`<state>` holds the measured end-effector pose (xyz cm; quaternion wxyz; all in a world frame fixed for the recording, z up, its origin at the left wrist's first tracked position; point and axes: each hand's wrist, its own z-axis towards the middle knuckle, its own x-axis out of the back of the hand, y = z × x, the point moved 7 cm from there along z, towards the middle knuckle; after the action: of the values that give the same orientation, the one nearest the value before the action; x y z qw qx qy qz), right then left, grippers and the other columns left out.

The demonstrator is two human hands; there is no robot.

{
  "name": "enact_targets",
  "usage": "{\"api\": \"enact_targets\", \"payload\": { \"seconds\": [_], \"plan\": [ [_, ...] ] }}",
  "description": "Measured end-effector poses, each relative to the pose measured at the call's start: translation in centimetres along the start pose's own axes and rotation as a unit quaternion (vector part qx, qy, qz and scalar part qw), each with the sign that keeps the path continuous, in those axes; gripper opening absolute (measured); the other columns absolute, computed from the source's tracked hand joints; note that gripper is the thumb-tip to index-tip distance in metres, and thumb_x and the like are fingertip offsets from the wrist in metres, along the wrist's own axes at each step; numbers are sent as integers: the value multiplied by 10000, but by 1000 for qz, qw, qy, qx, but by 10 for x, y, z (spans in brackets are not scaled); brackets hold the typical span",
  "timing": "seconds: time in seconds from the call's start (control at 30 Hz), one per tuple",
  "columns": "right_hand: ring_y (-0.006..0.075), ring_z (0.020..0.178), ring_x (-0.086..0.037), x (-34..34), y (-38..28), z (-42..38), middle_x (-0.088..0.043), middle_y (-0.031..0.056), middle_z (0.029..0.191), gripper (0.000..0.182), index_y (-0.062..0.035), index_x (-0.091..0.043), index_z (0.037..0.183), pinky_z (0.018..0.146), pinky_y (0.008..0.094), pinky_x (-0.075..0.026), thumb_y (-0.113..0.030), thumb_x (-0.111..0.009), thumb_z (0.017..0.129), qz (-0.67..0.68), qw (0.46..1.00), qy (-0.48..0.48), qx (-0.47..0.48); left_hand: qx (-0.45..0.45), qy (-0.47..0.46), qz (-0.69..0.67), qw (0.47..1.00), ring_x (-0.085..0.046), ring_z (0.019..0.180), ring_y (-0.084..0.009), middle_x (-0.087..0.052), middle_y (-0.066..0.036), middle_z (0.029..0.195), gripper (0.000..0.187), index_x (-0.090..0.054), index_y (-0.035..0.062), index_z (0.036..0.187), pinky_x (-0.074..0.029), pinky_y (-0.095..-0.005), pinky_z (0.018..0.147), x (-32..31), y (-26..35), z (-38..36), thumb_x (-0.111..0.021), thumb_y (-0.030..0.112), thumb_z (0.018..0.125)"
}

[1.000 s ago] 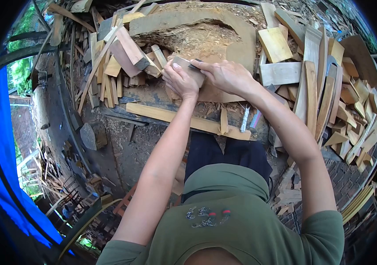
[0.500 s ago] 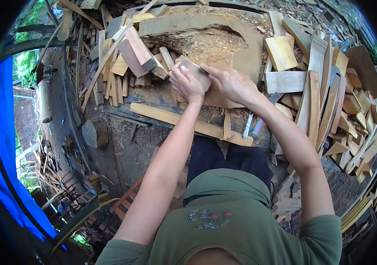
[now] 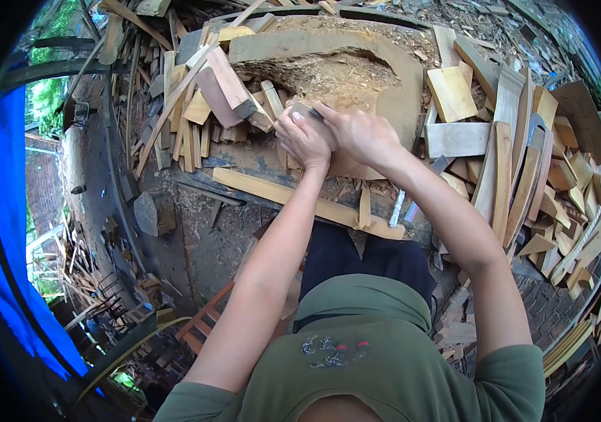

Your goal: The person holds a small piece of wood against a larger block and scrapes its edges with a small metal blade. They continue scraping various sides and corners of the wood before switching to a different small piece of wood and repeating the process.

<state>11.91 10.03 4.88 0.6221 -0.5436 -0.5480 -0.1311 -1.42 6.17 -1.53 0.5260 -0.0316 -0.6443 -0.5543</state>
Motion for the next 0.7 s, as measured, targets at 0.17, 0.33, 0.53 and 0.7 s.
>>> {"api": "enact_targets", "payload": {
  "seconds": [0.17, 0.33, 0.53, 0.7],
  "plan": [
    [356, 648, -696, -7, 8, -6, -688, 192, 734, 458, -249, -479, 1424, 550, 460, -574, -271, -465, 966, -20, 999, 40, 6, 4, 9, 4, 1000, -493, 1105, -354, -518, -156, 1143, 319, -515, 78, 1188, -360, -472, 930, 2, 2, -2, -355, 298, 1022],
    [366, 640, -690, -4, 1, -7, -691, 193, 749, 455, -274, -460, 1439, 535, 474, -563, -300, -455, 985, -35, 999, 27, 1, -5, 3, 11, 1000, -487, 1098, -358, -514, -160, 1134, 316, -508, 73, 1189, -369, -467, 919, 1, 1, 0, -359, 295, 1023],
    [365, 601, -678, 4, 37, -60, -665, 200, 685, 450, -292, -464, 1439, 514, 485, -545, -297, -473, 989, -65, 996, 5, -56, -24, -8, 19, 1000, -470, 1101, -354, -510, -149, 1124, 298, -507, 82, 1191, -357, -468, 924, 2, 5, -1, -367, 280, 1018],
    [350, 556, -671, 10, 22, -61, -649, 189, 652, 486, -305, -475, 1432, 481, 463, -544, -240, -511, 953, -54, 991, 119, -17, -67, -43, 2, 997, -461, 1117, -368, -527, -148, 1172, 293, -532, 83, 1190, -349, -471, 948, 3, 9, 4, -377, 264, 1020]
  ]
}}
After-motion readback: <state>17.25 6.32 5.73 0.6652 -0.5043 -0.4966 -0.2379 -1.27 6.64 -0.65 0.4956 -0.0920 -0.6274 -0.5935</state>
